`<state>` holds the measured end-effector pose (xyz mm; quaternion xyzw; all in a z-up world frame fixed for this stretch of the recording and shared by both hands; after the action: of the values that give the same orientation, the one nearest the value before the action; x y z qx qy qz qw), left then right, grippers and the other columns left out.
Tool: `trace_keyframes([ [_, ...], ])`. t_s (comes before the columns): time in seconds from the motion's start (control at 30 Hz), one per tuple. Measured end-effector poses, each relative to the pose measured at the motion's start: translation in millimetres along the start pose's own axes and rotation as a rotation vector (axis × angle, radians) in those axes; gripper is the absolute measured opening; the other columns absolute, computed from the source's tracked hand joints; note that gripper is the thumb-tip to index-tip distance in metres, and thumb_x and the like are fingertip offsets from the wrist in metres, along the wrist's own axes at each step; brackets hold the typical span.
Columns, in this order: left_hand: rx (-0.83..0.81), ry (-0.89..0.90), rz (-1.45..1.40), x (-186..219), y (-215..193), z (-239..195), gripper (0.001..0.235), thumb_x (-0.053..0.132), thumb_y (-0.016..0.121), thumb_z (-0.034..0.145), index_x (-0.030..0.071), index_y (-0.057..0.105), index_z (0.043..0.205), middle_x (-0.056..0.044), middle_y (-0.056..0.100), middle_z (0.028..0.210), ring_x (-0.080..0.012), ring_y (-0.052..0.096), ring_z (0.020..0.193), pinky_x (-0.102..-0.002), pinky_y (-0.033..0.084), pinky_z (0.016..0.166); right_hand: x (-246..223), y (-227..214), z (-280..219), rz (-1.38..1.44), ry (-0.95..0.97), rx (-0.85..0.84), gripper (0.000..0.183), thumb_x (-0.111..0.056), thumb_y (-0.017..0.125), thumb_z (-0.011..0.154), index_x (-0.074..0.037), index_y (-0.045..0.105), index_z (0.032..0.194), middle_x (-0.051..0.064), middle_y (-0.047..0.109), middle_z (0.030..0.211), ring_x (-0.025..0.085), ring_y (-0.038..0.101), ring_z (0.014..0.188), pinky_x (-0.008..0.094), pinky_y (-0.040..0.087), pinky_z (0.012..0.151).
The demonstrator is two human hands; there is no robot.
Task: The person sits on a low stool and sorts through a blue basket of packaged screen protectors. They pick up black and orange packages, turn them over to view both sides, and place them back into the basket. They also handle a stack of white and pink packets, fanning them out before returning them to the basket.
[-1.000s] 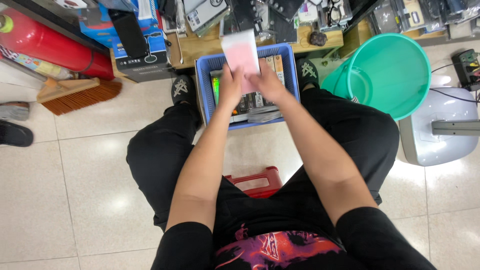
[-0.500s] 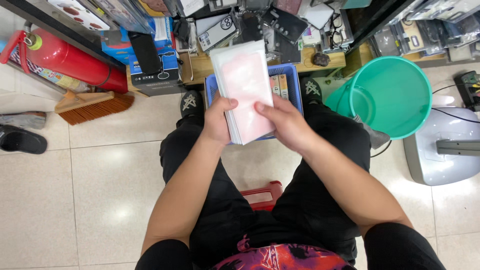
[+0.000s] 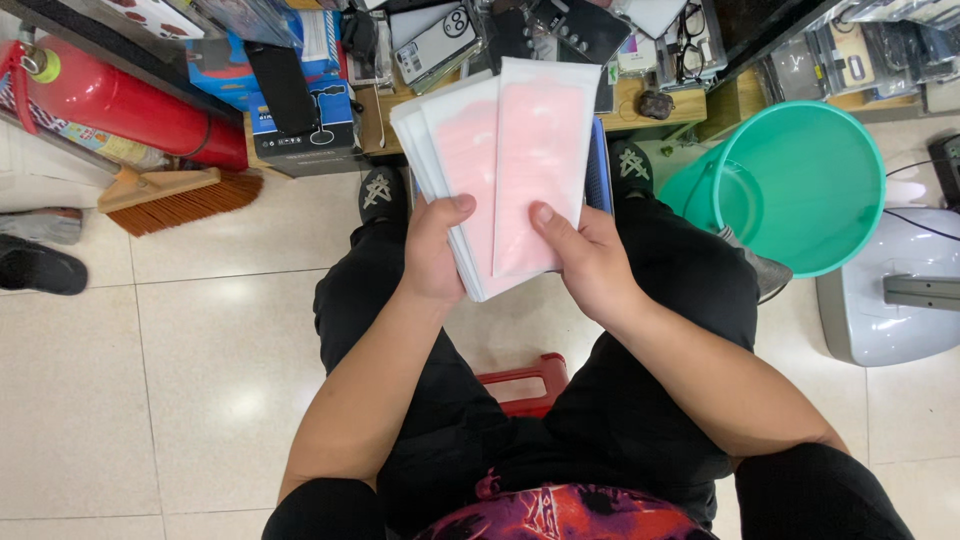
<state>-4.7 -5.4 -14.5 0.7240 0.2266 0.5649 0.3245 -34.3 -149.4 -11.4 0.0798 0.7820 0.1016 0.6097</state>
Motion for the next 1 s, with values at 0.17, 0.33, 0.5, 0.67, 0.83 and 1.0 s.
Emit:
trace_keyframes([
  [0.17,-0.027,0.037,0.065,5.8,-10.8,1.4,0.066,0.016,0.062,0.083,0.009,0.037,0.144,-0.014,0.058,0.111,-0.0263,0.060,0.099,-0.049,0.050,0.091,-8.2,-0.8,-3.1,-0.089,-0.094,0.067,0.027,-0.021,0.059,0.100,-0.003,0.065,0.080,0.004,0.057,0.061,0.008,0.057,0.058,0.026,0.054,0.052],
  [0.33,-0.024,0.076,0.123,11.8,-2.9,-1.5,0.065,0.016,0.064,0.084,0.009,0.037,0.143,-0.014,0.058,0.116,-0.0255,0.058,0.104,-0.049,0.049,0.094,-16.4,6.4,-9.3,-0.151,-0.144,0.112,0.022,-0.016,0.065,0.097,-0.004,0.064,0.079,0.003,0.059,0.061,0.008,0.058,0.060,0.025,0.054,0.053],
  [0.5,-0.029,0.060,0.139,6.2,-7.9,-2.2,0.064,0.019,0.066,0.086,0.011,0.038,0.143,-0.013,0.058,0.118,-0.0241,0.055,0.105,-0.049,0.045,0.095,-9.5,5.6,-5.4,0.109,-0.108,0.193,0.011,-0.008,0.072,0.087,0.001,0.067,0.084,0.012,0.068,0.068,0.016,0.070,0.061,0.030,0.059,0.057],
  [0.67,-0.042,0.053,0.060,7.0,-8.1,-4.1,0.066,0.018,0.064,0.083,0.013,0.038,0.144,-0.010,0.057,0.119,-0.0236,0.054,0.108,-0.049,0.043,0.098,-13.4,-1.6,-3.1,0.233,-0.121,0.249,0.010,-0.004,0.069,0.088,0.005,0.066,0.090,0.018,0.070,0.075,0.024,0.074,0.067,0.036,0.062,0.061],
  [0.83,-0.051,0.054,0.011,11.1,-11.0,-6.1,0.067,0.018,0.061,0.081,0.015,0.038,0.145,-0.009,0.055,0.121,-0.0239,0.051,0.113,-0.049,0.037,0.104,-18.4,-6.8,-2.5,0.255,-0.144,0.283,0.010,-0.004,0.068,0.090,0.004,0.063,0.094,0.017,0.070,0.080,0.025,0.074,0.072,0.037,0.062,0.066],
  [1.0,-0.040,0.070,0.223,9.8,-5.9,-5.1,0.060,0.020,0.066,0.083,0.009,0.044,0.138,-0.006,0.057,0.108,-0.0191,0.054,0.106,-0.044,0.043,0.099,-13.4,-1.4,-5.3,0.265,-0.097,0.234,0.014,-0.005,0.068,0.089,0.007,0.063,0.095,0.020,0.069,0.078,0.030,0.074,0.071,0.040,0.062,0.063],
])
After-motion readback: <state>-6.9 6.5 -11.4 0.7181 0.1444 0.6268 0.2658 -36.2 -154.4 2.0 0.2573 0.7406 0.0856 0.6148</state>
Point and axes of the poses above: each hand's wrist, its own z-axis towards the middle knuckle, its own y-axis out of the palm, x = y × z, the point moved 3 cm from there along z, towards the middle knuckle
